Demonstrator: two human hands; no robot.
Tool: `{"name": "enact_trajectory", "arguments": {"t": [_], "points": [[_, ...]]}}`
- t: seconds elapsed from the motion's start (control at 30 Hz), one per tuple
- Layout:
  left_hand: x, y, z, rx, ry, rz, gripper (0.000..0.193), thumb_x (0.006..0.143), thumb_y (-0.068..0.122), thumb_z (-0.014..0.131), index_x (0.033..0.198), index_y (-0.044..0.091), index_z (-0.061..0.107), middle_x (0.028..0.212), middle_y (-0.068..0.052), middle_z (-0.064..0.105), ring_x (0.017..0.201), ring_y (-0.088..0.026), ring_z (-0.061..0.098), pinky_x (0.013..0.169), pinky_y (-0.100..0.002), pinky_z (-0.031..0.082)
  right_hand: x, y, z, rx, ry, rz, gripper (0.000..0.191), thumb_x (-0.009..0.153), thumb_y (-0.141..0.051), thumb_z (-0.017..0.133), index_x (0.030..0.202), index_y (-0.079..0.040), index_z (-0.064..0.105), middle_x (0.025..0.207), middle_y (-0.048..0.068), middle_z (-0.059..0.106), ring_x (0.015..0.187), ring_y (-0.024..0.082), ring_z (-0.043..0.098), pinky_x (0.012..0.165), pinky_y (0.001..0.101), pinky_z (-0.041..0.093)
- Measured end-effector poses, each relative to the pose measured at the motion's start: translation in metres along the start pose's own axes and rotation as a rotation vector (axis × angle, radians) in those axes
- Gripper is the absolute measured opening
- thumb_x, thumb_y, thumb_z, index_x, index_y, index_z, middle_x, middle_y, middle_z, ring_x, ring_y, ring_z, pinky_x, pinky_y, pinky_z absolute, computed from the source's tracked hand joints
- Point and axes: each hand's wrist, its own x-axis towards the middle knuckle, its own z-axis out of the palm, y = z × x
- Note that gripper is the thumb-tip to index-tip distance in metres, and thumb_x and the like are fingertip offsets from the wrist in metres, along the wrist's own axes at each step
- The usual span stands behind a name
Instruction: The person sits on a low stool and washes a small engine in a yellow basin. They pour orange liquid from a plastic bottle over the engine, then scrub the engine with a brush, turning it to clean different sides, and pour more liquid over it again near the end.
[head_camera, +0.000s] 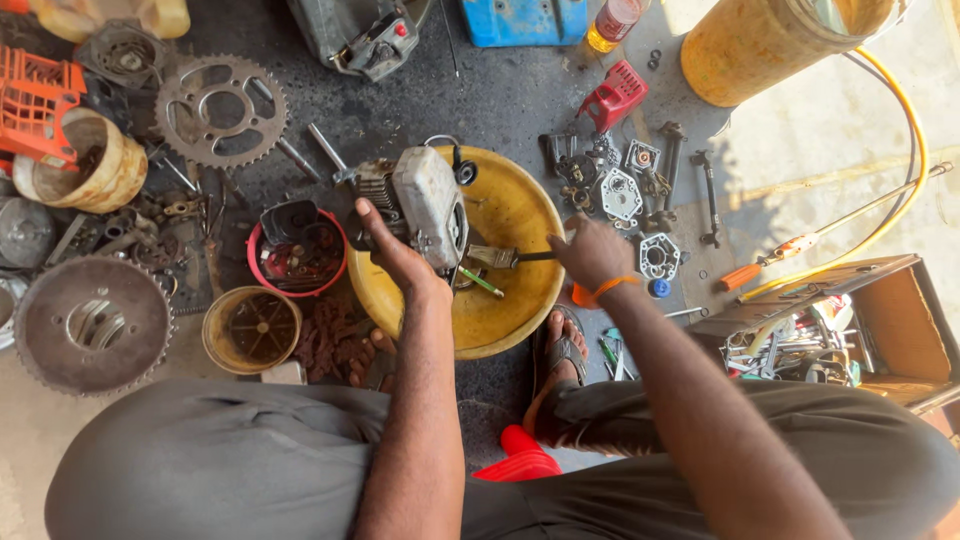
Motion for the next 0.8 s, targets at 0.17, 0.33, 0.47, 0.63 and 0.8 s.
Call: {"name": "enact_trajectory", "arguments": {"t": [0.17, 0.33, 0.47, 0.63, 0.8], "points": [[-0.003, 0.006, 0.000, 0.149, -0.014, -0.008, 0.106, 0.075, 0.072, 0.071, 0.150, 0.005, 0.037, 0.149, -0.019, 0.052, 0.135, -0.033, 0.056, 0.112, -0.047, 0.050, -0.010, 0.010, -0.014, -0.566, -0.474, -0.010, 0.060, 0.086, -0.055, 0.076, 0.129, -0.014, 0.069, 0.128, 0.012, 0.072, 0.118, 0.028, 0.070, 0.096, 0.0457, 0.058], [0.003, 0.013, -0.006, 0.260, -0.022, -0.101, 0.115, 0.072, 0.074, 0.069, 0.157, 0.010, 0.027, 0.153, -0.015, 0.045, 0.138, -0.031, 0.050, 0.112, -0.047, 0.046, -0.011, 0.029, 0.029, -0.631, -0.523, 0.264, 0.058, 0.075, -0.027, 0.090, 0.128, -0.012, 0.071, 0.129, 0.010, 0.070, 0.116, 0.030, 0.070, 0.093, 0.0542, 0.059], [0.005, 0.015, -0.009, 0.174, -0.120, -0.088, 0.120, 0.071, 0.080, 0.066, 0.159, 0.008, 0.029, 0.157, -0.016, 0.043, 0.142, -0.032, 0.045, 0.114, -0.047, 0.040, -0.002, 0.062, 0.041, -0.421, -0.686, 0.328, 0.052, 0.079, -0.034, 0.082, 0.123, -0.008, 0.071, 0.118, 0.011, 0.070, 0.101, 0.028, 0.069, 0.085, 0.0504, 0.059], [0.001, 0.018, 0.001, 0.238, -0.064, -0.126, 0.115, 0.078, 0.079, 0.059, 0.161, 0.011, 0.016, 0.162, -0.015, 0.033, 0.149, -0.032, 0.036, 0.120, -0.049, 0.035, -0.002, 0.102, 0.008, 0.158, -0.847, 0.515, 0.051, 0.084, -0.042, 0.073, 0.117, -0.003, 0.071, 0.103, 0.012, 0.070, 0.081, 0.026, 0.067, 0.074, 0.0456, 0.060], [-0.010, 0.021, 0.011, 0.055, -0.213, -0.250, 0.110, 0.079, 0.084, 0.045, 0.163, 0.020, 0.016, 0.165, -0.010, 0.030, 0.150, -0.030, 0.034, 0.121, -0.047, 0.032, -0.023, 0.119, -0.077, 0.706, -0.729, 0.476, 0.055, 0.091, -0.047, 0.065, 0.113, 0.003, 0.070, 0.091, 0.014, 0.070, 0.067, 0.023, 0.065, 0.063, 0.0381, 0.056]]}}
